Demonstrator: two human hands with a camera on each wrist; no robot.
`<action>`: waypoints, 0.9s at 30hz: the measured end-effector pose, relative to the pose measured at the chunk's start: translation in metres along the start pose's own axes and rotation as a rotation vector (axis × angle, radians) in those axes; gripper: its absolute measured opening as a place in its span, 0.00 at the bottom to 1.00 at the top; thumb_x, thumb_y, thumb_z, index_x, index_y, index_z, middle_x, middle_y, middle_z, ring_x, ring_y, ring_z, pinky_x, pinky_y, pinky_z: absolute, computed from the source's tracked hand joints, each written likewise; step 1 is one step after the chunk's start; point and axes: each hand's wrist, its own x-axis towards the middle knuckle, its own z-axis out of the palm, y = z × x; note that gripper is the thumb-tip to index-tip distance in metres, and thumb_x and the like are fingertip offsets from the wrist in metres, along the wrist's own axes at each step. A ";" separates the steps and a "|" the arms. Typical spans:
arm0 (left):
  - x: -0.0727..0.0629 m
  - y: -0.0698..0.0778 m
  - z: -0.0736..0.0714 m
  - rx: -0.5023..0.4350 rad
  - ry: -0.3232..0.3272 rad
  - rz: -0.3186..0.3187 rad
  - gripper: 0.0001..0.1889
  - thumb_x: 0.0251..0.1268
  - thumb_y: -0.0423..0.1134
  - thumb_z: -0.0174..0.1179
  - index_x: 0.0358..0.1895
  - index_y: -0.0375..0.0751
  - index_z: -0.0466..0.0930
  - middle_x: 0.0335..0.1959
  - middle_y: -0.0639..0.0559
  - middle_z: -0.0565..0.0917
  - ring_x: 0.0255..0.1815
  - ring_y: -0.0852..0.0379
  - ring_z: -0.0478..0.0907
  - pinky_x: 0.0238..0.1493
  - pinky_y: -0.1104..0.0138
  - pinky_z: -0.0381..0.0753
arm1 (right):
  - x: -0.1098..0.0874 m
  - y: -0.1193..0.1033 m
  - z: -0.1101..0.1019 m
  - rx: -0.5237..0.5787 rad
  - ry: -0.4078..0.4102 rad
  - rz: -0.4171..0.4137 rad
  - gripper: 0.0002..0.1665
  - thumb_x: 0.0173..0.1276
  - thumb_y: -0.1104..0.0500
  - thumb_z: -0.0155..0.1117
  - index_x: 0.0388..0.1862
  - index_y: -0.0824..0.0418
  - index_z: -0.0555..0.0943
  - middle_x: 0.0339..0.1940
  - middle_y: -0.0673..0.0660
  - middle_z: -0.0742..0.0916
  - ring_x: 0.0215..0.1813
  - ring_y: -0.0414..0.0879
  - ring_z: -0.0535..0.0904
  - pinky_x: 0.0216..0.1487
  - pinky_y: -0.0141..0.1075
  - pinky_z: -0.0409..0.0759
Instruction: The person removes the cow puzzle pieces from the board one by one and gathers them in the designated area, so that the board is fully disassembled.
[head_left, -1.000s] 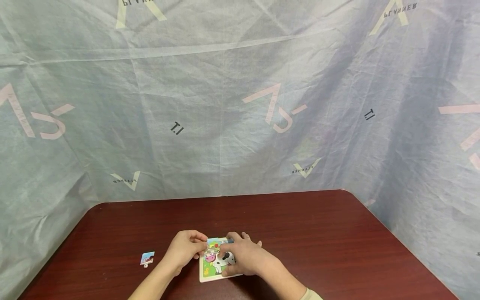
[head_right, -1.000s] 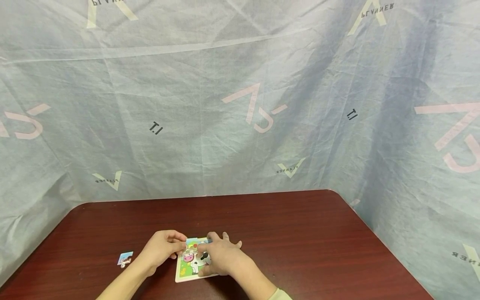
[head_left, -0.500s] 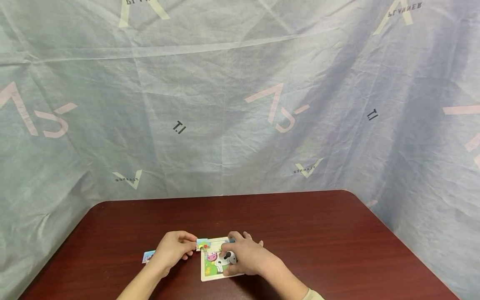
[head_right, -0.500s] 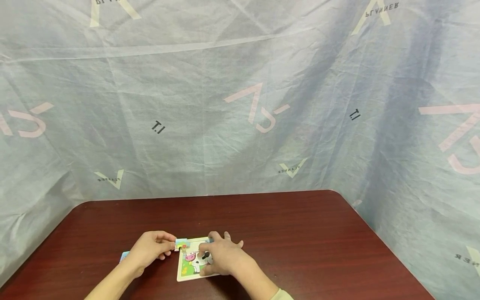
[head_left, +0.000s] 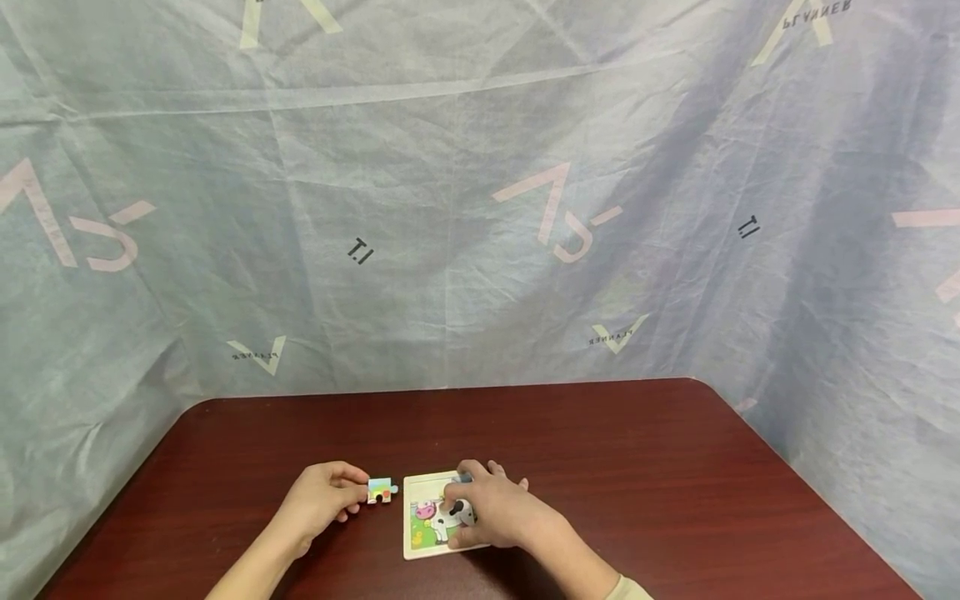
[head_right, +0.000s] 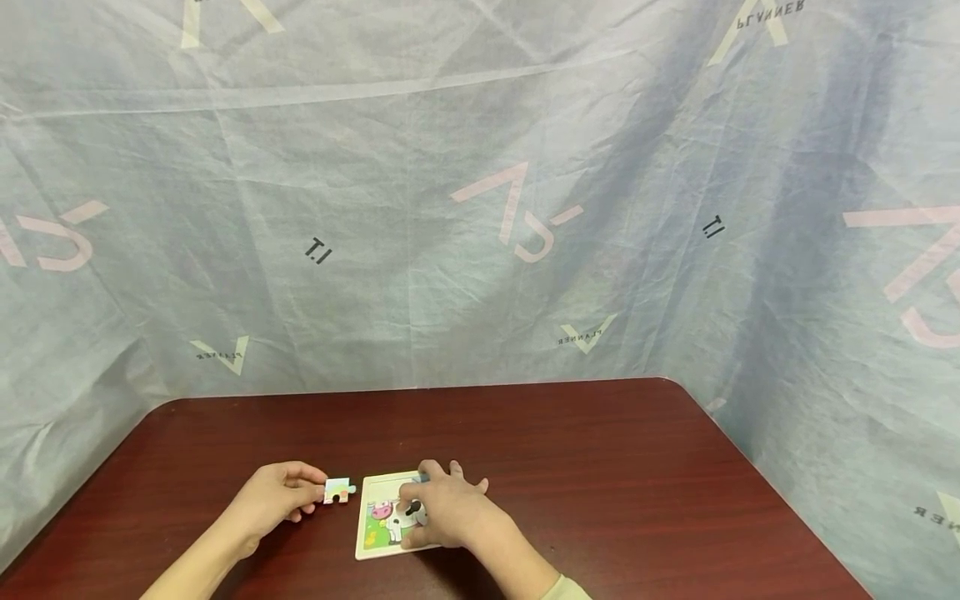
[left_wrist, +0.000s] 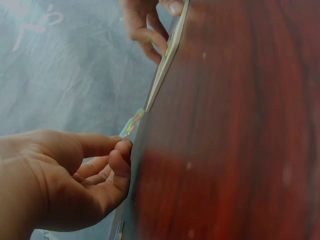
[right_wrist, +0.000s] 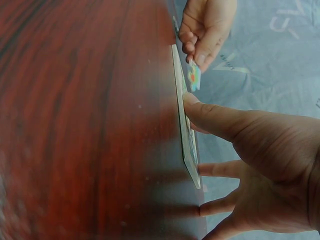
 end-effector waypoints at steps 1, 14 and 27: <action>0.000 0.000 -0.002 0.004 -0.002 -0.002 0.08 0.62 0.26 0.64 0.44 0.28 0.82 0.29 0.46 0.83 0.26 0.53 0.77 0.25 0.65 0.77 | 0.000 0.000 0.000 0.001 0.003 0.000 0.18 0.57 0.42 0.78 0.43 0.37 0.82 0.67 0.51 0.72 0.65 0.66 0.70 0.47 0.76 0.71; -0.003 -0.007 -0.021 0.084 0.026 -0.040 0.07 0.63 0.28 0.65 0.43 0.30 0.84 0.27 0.47 0.83 0.26 0.52 0.75 0.23 0.66 0.74 | 0.001 0.000 0.000 -0.009 0.008 -0.003 0.18 0.57 0.41 0.78 0.44 0.37 0.82 0.67 0.51 0.72 0.66 0.67 0.70 0.47 0.76 0.71; -0.006 -0.008 -0.038 0.098 0.018 -0.036 0.08 0.62 0.28 0.65 0.44 0.29 0.83 0.27 0.48 0.82 0.25 0.53 0.73 0.22 0.68 0.71 | -0.001 -0.001 -0.001 -0.013 0.015 -0.006 0.18 0.57 0.42 0.78 0.44 0.38 0.82 0.67 0.52 0.72 0.65 0.66 0.70 0.47 0.75 0.71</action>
